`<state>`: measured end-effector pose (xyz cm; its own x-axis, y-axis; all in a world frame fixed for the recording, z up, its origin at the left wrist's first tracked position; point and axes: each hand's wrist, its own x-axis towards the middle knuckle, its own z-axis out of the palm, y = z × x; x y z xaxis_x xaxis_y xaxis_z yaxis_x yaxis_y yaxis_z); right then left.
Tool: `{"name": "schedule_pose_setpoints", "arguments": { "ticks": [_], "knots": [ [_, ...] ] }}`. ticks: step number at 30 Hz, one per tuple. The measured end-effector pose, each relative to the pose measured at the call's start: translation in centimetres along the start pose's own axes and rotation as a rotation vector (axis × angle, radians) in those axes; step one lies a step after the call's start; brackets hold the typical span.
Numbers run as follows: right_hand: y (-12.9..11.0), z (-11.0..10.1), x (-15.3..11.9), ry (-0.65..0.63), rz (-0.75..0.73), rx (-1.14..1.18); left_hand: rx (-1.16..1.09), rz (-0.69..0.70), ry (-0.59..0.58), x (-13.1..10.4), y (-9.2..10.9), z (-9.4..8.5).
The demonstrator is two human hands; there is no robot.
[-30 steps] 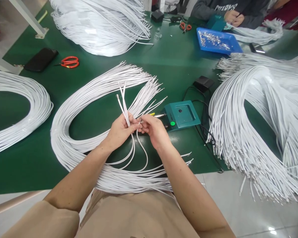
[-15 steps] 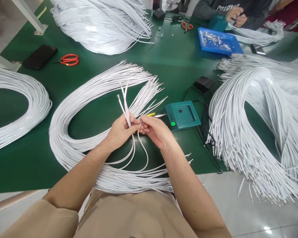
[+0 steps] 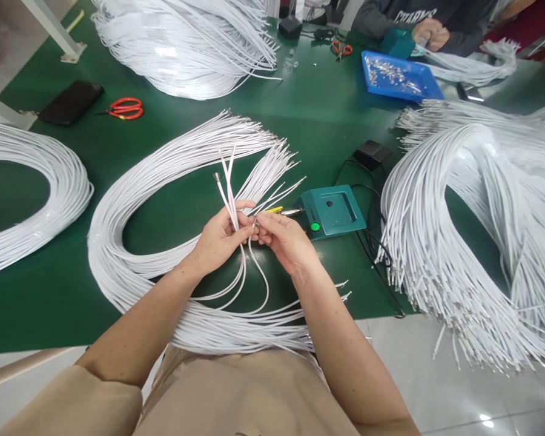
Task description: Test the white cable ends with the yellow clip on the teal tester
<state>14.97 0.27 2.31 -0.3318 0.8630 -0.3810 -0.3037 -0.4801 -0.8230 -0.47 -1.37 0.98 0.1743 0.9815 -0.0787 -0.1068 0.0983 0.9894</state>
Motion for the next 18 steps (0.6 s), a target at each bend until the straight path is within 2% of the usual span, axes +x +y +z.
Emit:
{"name": "schedule_pose_setpoints", "arguments": {
  "ticks": [4, 9, 15, 18],
  "knots": [
    [-0.1, 0.2, -0.6, 0.087, -0.068, -0.133, -0.003, -0.009, -0.004, 0.0, -0.1, -0.1],
    [-0.2, 0.6, -1.2, 0.195, -0.407, -0.667, -0.056, -0.071, 0.004, 0.1, 0.0, -0.2],
    [0.2, -0.6, -0.7, 0.146, -0.795, -1.368, -0.37, -0.349, -0.043, 0.3, 0.6, -0.6],
    [-0.2, -1.3, -0.5, 0.058, -0.909, -1.674, -0.408, -0.371, -0.02, 0.6, 0.5, -0.4]
  ]
}}
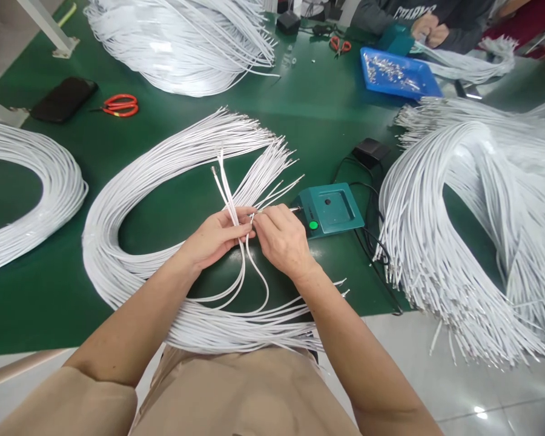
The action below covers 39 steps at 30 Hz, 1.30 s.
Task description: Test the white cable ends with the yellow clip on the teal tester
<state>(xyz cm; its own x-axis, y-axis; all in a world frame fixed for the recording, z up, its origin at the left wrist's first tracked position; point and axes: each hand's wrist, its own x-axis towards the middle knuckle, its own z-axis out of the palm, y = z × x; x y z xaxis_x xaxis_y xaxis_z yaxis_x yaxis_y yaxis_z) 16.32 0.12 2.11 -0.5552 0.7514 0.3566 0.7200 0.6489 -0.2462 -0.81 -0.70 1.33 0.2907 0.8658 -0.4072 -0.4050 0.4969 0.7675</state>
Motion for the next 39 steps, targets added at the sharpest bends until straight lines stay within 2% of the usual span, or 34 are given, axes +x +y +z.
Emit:
{"name": "schedule_pose_setpoints", "arguments": {
  "ticks": [2, 6, 10, 16, 28, 32, 34, 36, 39],
  "knots": [
    [0.8, -0.5, 0.3, -0.033, -0.034, -0.071, 0.039, 0.059, 0.039, 0.4, -0.3, 0.2],
    [2.9, -1.5, 1.3, -0.067, 0.072, -0.178, 0.178, 0.173, 0.129, 1.3, -0.7, 0.5],
    [4.8, -1.8, 1.8, -0.229, 0.069, -0.205, 0.255, 0.193, 0.178, 1.9, -1.1, 0.5],
    [5.4, -2.1, 1.4, -0.261, 0.021, -0.142, 0.355, 0.22, 0.207, 2.5, -1.8, 0.2],
    [5.8, -1.3, 1.1, -0.228, -0.003, -0.187, 0.557, 0.247, 0.331, 3.0, -2.5, 0.6],
    [5.6, -1.8, 1.1, -0.25, -0.009, -0.152, 0.626, 0.301, 0.322, 3.1, -2.9, 0.4],
    [5.5, -2.0, 0.9, -0.223, 0.001, -0.134, 0.628, 0.303, 0.313, 3.1, -2.9, 0.4],
    [5.5, -2.2, 0.5, -0.13, 0.092, -0.175, 0.627, 0.288, 0.314, 3.1, -2.8, 0.4],
    [5.9, -2.0, -0.3, 0.013, 0.31, -0.277, 0.628, 0.261, 0.303, 3.0, -2.5, 0.4]
  ]
}}
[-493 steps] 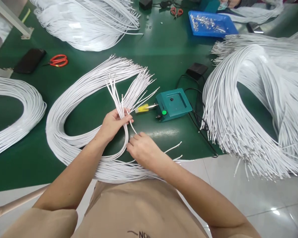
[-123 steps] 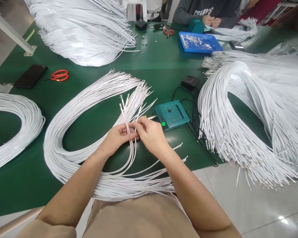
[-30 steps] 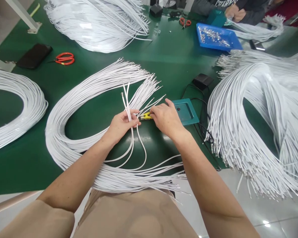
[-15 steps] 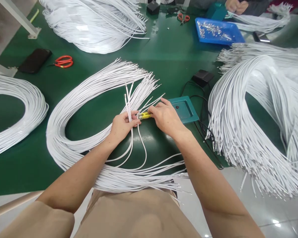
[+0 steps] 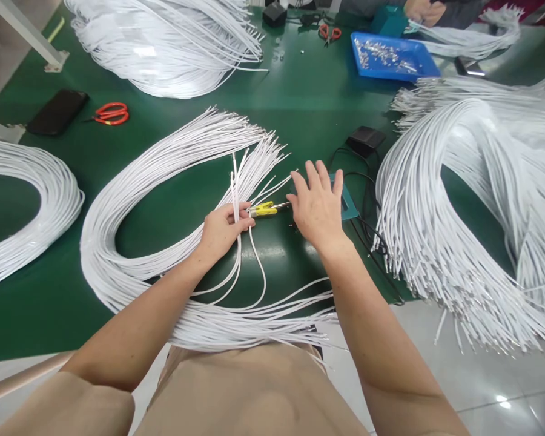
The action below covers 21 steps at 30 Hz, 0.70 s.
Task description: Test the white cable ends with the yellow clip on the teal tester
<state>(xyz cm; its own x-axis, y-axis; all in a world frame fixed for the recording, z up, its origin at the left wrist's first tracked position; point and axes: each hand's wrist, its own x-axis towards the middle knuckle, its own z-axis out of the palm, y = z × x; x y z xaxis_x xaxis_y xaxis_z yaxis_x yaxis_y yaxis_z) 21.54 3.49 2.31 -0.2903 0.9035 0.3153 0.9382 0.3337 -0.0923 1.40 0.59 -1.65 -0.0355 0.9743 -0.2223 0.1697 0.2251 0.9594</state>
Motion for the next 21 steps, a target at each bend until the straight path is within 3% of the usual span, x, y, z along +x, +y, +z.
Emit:
{"name": "schedule_pose_setpoints", "arguments": {
  "ticks": [6, 10, 12, 15, 21],
  "knots": [
    [0.0, 0.3, -0.2, -0.025, 0.059, 0.001, -0.051, -0.036, -0.045, -0.2, 0.3, -0.7],
    [-3.7, -1.6, -1.2, -0.06, -0.027, 0.158, -0.161, -0.036, -0.061, -0.6, 0.3, -1.2],
    [-6.3, -2.5, -2.5, -0.179, -0.247, 0.307, -0.214, -0.024, -0.088, -0.8, 0.4, -1.4],
    [-9.5, -2.9, -4.8, -0.3, -0.438, 0.381, -0.243, 0.017, -0.08, -1.1, 0.6, -1.5],
    [-11.0, -2.8, -8.3, -0.577, -0.349, 0.198, -0.314, -0.028, -0.066, -1.6, 1.3, -1.7]
  ]
}}
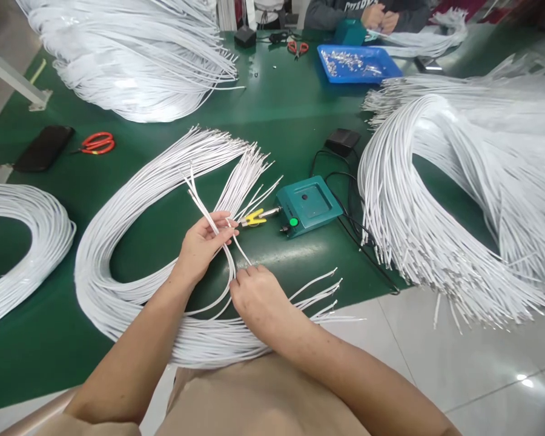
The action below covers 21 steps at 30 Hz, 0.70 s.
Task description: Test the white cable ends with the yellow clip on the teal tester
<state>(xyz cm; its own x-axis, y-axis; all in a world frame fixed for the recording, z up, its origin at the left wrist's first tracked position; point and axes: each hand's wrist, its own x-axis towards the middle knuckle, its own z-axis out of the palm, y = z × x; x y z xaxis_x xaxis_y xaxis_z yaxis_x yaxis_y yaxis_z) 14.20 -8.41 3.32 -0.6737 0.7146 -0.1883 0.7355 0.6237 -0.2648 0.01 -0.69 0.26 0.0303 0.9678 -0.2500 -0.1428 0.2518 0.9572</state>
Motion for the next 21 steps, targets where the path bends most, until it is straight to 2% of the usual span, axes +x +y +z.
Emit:
{"name": "schedule_pose_setpoints", "arguments": {
  "ticks": [4, 5, 7, 9, 11, 13, 17, 21],
  "knots": [
    [-0.3, -0.4, -1.1, -0.188, 0.064, 0.09, -0.084, -0.08, -0.022, -0.4, 0.6, 0.0],
    [-0.2, -0.8, -1.0, -0.199, 0.099, 0.112, -0.097, -0.094, -0.043, -0.4, 0.6, 0.0],
    [0.4, -1.5, -0.1, -0.104, 0.238, 0.135, -0.11, -0.103, -0.106, -0.5, 0.7, 0.1],
    [1.2, -2.1, 1.3, 0.086, 0.399, 0.181, -0.098, -0.088, -0.19, -0.7, 0.6, 0.1],
    [2.2, -2.3, 2.7, 0.215, 0.455, 0.283, -0.072, -0.067, -0.263, -0.8, 0.6, 0.0],
    [3.1, -2.1, 3.7, 0.245, 0.445, 0.435, -0.076, -0.054, -0.289, -0.9, 0.6, 0.0],
    [4.1, -1.1, 3.9, 0.263, 0.456, 0.791, -0.187, -0.065, -0.218, -0.6, 0.7, -0.3],
    [3.8, 0.1, 2.6, 0.238, 0.475, 0.993, -0.286, -0.051, -0.033, -0.2, 1.0, -0.7]
  ]
}}
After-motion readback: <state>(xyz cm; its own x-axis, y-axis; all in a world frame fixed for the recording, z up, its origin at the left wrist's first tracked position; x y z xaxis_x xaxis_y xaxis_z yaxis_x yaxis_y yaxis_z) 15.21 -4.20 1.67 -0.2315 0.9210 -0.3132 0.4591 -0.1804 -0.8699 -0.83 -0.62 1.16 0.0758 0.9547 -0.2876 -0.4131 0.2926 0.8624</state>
